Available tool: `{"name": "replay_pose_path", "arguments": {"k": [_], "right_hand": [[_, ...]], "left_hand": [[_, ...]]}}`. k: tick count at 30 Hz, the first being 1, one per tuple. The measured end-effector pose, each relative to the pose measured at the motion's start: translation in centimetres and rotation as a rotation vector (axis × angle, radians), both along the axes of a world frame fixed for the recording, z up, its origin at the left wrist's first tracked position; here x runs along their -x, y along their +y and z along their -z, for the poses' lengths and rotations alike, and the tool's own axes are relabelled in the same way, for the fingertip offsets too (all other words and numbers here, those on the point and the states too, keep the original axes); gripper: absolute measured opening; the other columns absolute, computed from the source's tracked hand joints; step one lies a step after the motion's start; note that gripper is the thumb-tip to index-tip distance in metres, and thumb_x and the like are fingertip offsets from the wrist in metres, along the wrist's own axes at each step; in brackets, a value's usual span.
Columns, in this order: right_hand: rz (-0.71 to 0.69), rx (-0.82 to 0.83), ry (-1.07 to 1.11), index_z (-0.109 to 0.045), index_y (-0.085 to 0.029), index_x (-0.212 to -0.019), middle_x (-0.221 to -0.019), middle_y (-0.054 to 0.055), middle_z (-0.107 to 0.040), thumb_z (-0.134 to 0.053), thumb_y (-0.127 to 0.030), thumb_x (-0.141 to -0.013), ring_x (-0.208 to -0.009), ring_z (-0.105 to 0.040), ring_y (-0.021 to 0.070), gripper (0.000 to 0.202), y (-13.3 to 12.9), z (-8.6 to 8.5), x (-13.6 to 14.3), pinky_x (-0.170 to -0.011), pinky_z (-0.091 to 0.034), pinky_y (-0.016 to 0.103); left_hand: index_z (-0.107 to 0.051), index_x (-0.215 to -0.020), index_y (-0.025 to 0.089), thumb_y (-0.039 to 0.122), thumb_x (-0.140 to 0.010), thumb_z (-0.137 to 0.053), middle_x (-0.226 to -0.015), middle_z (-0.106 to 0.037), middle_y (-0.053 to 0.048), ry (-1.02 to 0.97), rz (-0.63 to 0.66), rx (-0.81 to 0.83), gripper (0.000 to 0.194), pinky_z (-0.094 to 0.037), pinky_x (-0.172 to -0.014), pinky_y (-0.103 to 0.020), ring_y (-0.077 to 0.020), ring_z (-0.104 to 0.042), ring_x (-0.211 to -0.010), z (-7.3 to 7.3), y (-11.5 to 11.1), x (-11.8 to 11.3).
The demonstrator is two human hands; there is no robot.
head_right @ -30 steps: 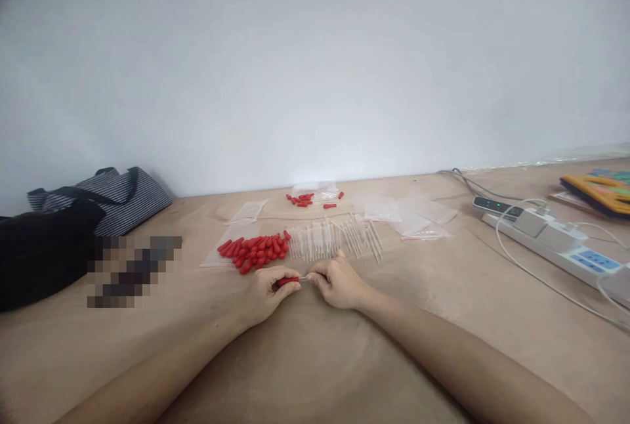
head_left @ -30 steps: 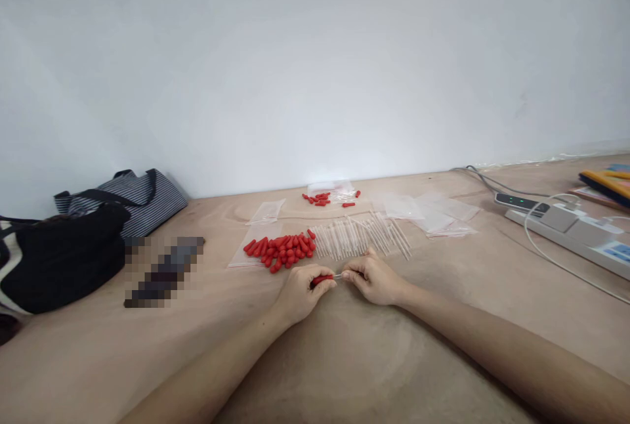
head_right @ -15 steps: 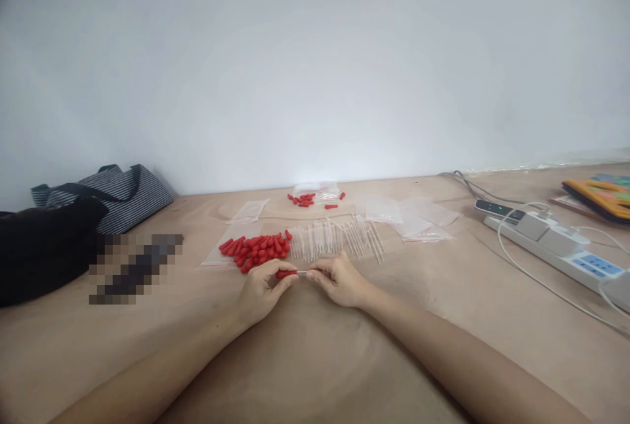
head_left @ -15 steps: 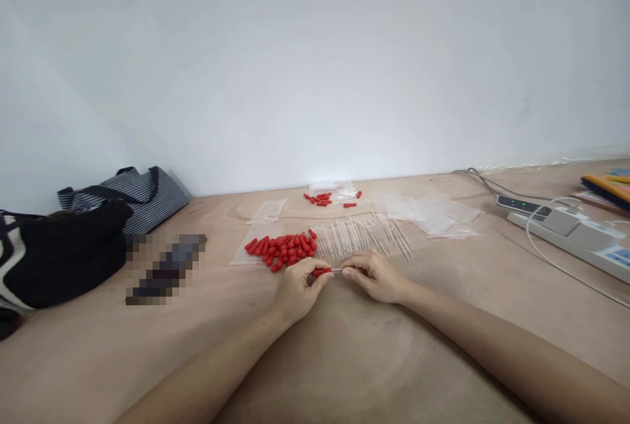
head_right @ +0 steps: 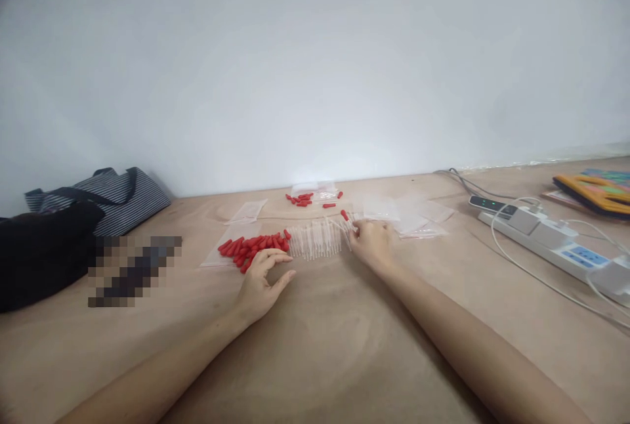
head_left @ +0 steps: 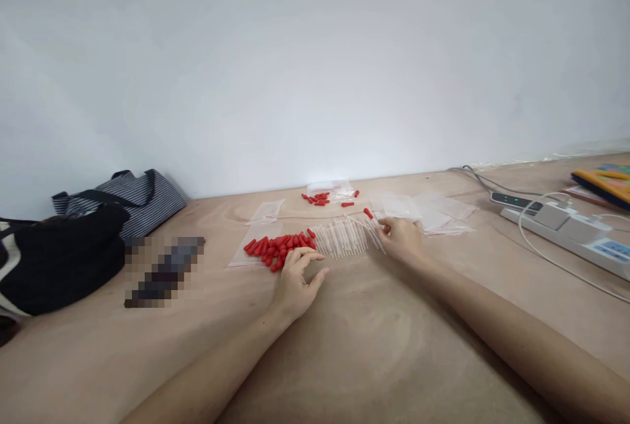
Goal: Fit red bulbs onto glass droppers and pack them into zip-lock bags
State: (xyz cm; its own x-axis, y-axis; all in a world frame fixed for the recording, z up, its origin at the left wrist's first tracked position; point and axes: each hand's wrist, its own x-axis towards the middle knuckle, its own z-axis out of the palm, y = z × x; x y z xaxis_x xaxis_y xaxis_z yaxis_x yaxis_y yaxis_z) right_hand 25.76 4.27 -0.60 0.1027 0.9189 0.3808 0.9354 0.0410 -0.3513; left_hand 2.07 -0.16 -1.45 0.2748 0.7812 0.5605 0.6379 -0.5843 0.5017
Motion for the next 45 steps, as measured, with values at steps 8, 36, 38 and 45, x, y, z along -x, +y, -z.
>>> {"name": "replay_pose_path", "arguments": {"k": [8, 36, 38, 45], "right_hand": [[0.067, 0.102, -0.121, -0.066, -0.018, -0.086, -0.078, 0.010, -0.066, -0.042, -0.034, -0.079, -0.081, -0.056, 0.0259, 0.029, 0.8, 0.4, -0.1, -0.073, -0.027, 0.038], [0.058, 0.004, -0.075, -0.062, -0.014, -0.084, -0.094, 0.014, -0.060, -0.037, -0.029, -0.082, -0.092, -0.048, 0.0253, 0.029, 4.1, -0.3, 3.2, -0.077, -0.026, 0.039], [-0.082, -0.079, 0.039, -0.060, -0.017, -0.080, -0.087, 0.009, -0.062, -0.039, -0.030, -0.083, -0.086, -0.051, 0.0223, 0.025, 2.7, 0.0, 2.1, -0.076, -0.028, 0.037], [-0.557, -0.133, 0.251, -0.060, -0.020, -0.083, -0.079, 0.005, -0.065, -0.042, -0.030, -0.084, -0.074, -0.056, 0.0174, 0.021, -3.4, 2.3, -0.5, -0.073, -0.034, 0.033]], "left_hand": [[-0.061, -0.077, 0.020, 0.020, -0.074, -0.057, -0.085, -0.056, -0.003, 0.117, -0.094, -0.015, 0.005, -0.038, -0.078, -0.035, -0.0196, -0.049, -0.084, -0.1, -0.3, 0.0], [-0.060, -0.072, 0.014, 0.027, -0.075, -0.047, -0.091, -0.058, -0.012, 0.548, -0.406, 0.081, 0.019, -0.033, -0.081, -0.041, -0.0290, -0.047, -0.096, -4.6, 5.7, -2.2], [-0.057, -0.074, 0.017, 0.024, -0.078, -0.047, -0.080, -0.060, -0.004, 0.532, -0.252, 0.078, 0.013, -0.039, -0.073, -0.030, -0.0188, -0.054, -0.080, -4.3, 3.5, -1.9], [-0.054, -0.084, 0.016, 0.018, -0.077, -0.051, -0.073, -0.057, 0.000, 0.285, 0.085, 0.155, 0.008, -0.043, -0.059, -0.023, -0.0127, -0.054, -0.064, -0.7, -0.7, -0.3]]}}
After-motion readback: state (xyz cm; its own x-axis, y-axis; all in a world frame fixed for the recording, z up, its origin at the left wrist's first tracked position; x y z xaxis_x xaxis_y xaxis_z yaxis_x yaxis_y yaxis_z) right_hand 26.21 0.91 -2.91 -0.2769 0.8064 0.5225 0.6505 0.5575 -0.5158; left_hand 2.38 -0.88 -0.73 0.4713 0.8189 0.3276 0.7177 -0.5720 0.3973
